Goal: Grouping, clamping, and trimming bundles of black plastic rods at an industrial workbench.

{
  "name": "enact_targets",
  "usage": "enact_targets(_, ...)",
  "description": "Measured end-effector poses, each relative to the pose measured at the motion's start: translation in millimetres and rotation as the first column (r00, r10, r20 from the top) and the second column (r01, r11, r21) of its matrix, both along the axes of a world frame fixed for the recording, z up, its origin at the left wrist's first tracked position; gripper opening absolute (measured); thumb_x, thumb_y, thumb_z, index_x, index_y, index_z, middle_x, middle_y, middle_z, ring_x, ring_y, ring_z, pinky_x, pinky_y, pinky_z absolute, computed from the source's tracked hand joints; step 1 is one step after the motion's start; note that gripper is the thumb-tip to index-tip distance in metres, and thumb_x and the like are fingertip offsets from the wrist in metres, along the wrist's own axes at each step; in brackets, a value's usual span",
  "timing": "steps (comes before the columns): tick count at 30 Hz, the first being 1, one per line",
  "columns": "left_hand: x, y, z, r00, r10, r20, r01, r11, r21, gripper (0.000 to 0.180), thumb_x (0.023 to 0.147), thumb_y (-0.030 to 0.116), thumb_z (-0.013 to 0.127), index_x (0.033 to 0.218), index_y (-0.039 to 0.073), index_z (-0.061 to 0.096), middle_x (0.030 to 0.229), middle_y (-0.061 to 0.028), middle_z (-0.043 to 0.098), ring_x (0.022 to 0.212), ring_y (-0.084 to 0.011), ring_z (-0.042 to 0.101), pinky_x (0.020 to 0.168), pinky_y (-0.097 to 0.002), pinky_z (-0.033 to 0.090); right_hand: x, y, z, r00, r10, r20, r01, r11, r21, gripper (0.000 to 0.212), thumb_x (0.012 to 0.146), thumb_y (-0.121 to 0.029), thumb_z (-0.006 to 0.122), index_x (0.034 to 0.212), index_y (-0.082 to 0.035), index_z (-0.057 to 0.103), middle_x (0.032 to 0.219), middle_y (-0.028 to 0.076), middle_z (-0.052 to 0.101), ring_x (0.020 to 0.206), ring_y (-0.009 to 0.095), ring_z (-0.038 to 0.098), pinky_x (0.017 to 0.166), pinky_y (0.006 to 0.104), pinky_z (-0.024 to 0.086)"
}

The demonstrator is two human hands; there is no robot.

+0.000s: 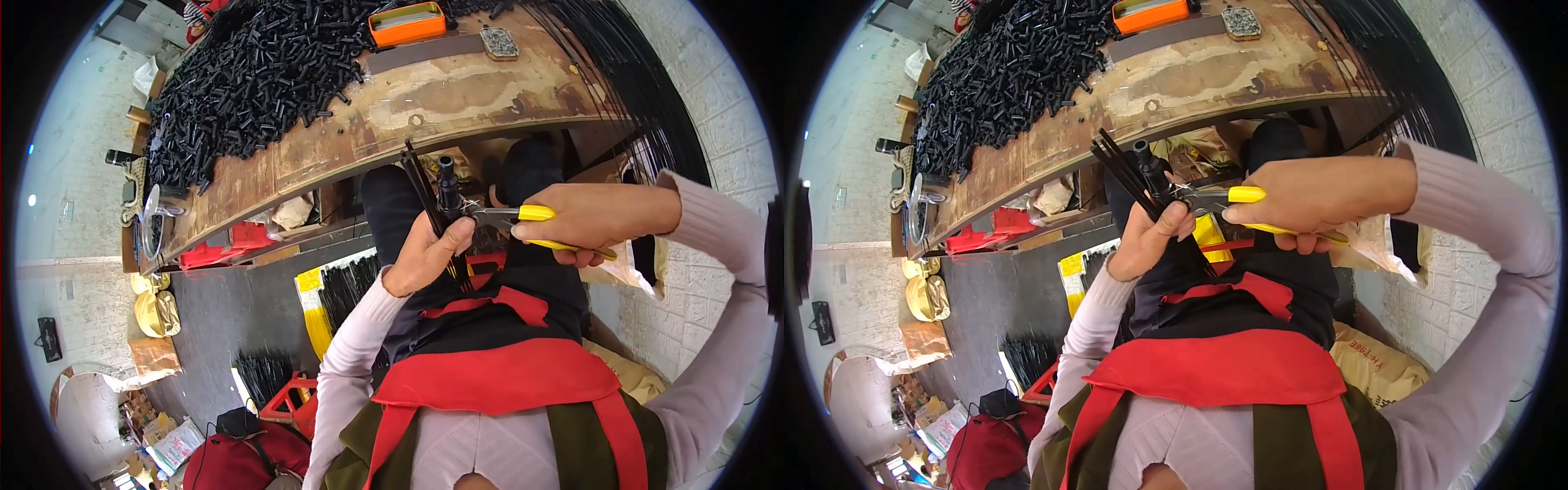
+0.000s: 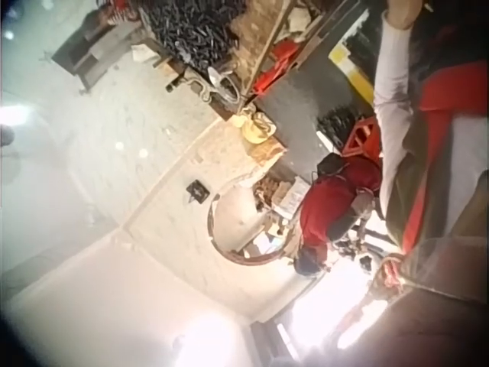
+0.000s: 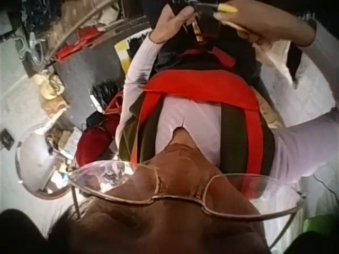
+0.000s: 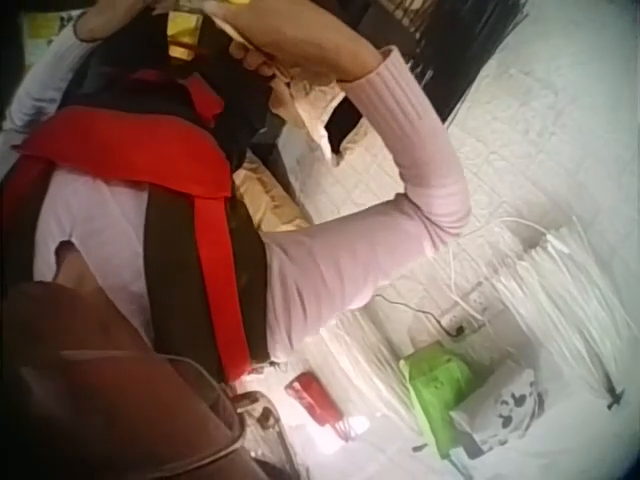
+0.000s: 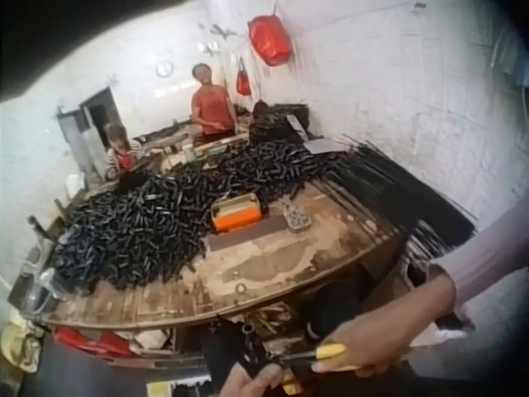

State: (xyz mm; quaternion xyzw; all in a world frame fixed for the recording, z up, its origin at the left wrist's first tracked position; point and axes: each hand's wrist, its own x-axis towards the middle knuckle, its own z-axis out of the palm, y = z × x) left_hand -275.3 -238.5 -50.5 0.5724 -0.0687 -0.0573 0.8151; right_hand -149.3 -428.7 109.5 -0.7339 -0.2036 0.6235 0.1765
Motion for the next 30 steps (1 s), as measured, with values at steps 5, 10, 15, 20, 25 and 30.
enact_targets(5, 1.4, -3.9, 2.8, 0.999, 0.038, -0.013, -0.038, 0.999, 0.039, 0.022, 0.102, 0.023, 0.052, 0.108, 0.005, 0.041, 0.076, -0.0009, 0.045, 0.065, -0.0096, 0.041, 0.060, -0.0253, 0.036, 1.9, 8.5, 1.9, 0.987, 0.110, 0.114, -0.104, 0.993, -0.060, 0.039, 0.099, -0.039, 0.050, 0.092, -0.001, 0.050, 0.066, 0.007, 0.059, 0.051, 0.015, 0.058, 0.047, 0.0288, 0.046)
enact_targets(10, 4.2, 0.3, -3.8, 0.997, 0.078, -0.010, -0.078, 0.997, 0.021, 0.024, 0.102, 0.024, 0.051, 0.112, 0.003, 0.042, 0.074, 0.0000, 0.043, 0.064, -0.0092, 0.040, 0.059, -0.0249, 0.035, 1.7, 3.5, -23.7, 0.981, 0.089, 0.172, -0.102, 0.993, 0.067, 0.042, 0.100, -0.033, 0.049, 0.126, -0.001, 0.053, 0.069, 0.011, 0.061, 0.049, 0.018, 0.058, 0.048, 0.0329, 0.047)
enact_targets(15, 11.8, 1.7, 4.1, 0.997, 0.077, -0.016, -0.077, 0.997, -0.029, 0.046, 0.102, 0.025, 0.051, 0.137, 0.003, 0.033, 0.071, 0.0025, 0.038, 0.060, -0.0079, 0.036, 0.056, -0.0234, 0.032, 2.7, -2.2, -49.8, 0.982, 0.027, 0.187, -0.088, 0.942, 0.323, 0.048, 0.098, -0.027, 0.051, 0.142, -0.007, 0.043, 0.077, 0.013, 0.062, 0.061, 0.021, 0.062, 0.061, 0.0351, 0.048)
enact_targets(20, 11.7, -10.6, 1.3, 0.969, 0.242, -0.054, -0.247, 0.961, -0.124, 0.046, 0.101, 0.026, 0.053, 0.136, 0.005, 0.032, 0.069, 0.0024, 0.035, 0.058, -0.0082, 0.033, 0.054, -0.0239, 0.031, -7.8, -17.0, -87.1, 0.621, -0.123, 0.774, -0.427, 0.775, 0.466, 0.055, 0.091, -0.007, 0.055, 0.144, -0.012, 0.043, 0.097, 0.015, 0.059, 0.090, 0.034, 0.056, 0.083, 0.0389, 0.044)
enact_targets(25, 12.7, -11.0, -2.9, 0.972, 0.226, -0.063, -0.233, 0.960, -0.154, 0.028, 0.100, 0.027, 0.054, 0.113, 0.006, 0.040, 0.068, 0.0012, 0.035, 0.057, -0.0086, 0.033, 0.052, -0.0245, 0.031, -7.5, -20.5, -88.2, 0.375, -0.122, 0.919, -0.517, 0.795, 0.317, 0.066, 0.082, 0.003, 0.056, 0.144, -0.013, 0.043, 0.111, 0.015, 0.052, 0.098, 0.032, 0.051, 0.088, 0.0394, 0.041)
enact_targets(30, 13.3, -14.0, -0.1, 0.976, 0.200, -0.081, -0.206, 0.976, -0.072, 0.022, 0.101, 0.025, 0.053, 0.106, 0.006, 0.043, 0.068, 0.0019, 0.034, 0.057, -0.0084, 0.033, 0.052, -0.0247, 0.030, -9.3, -23.0, -89.5, 0.317, -0.146, 0.937, -0.546, 0.780, 0.306, 0.069, 0.078, 0.005, 0.056, 0.144, -0.011, 0.043, 0.112, 0.015, 0.051, 0.099, 0.031, 0.051, 0.089, 0.0396, 0.042)
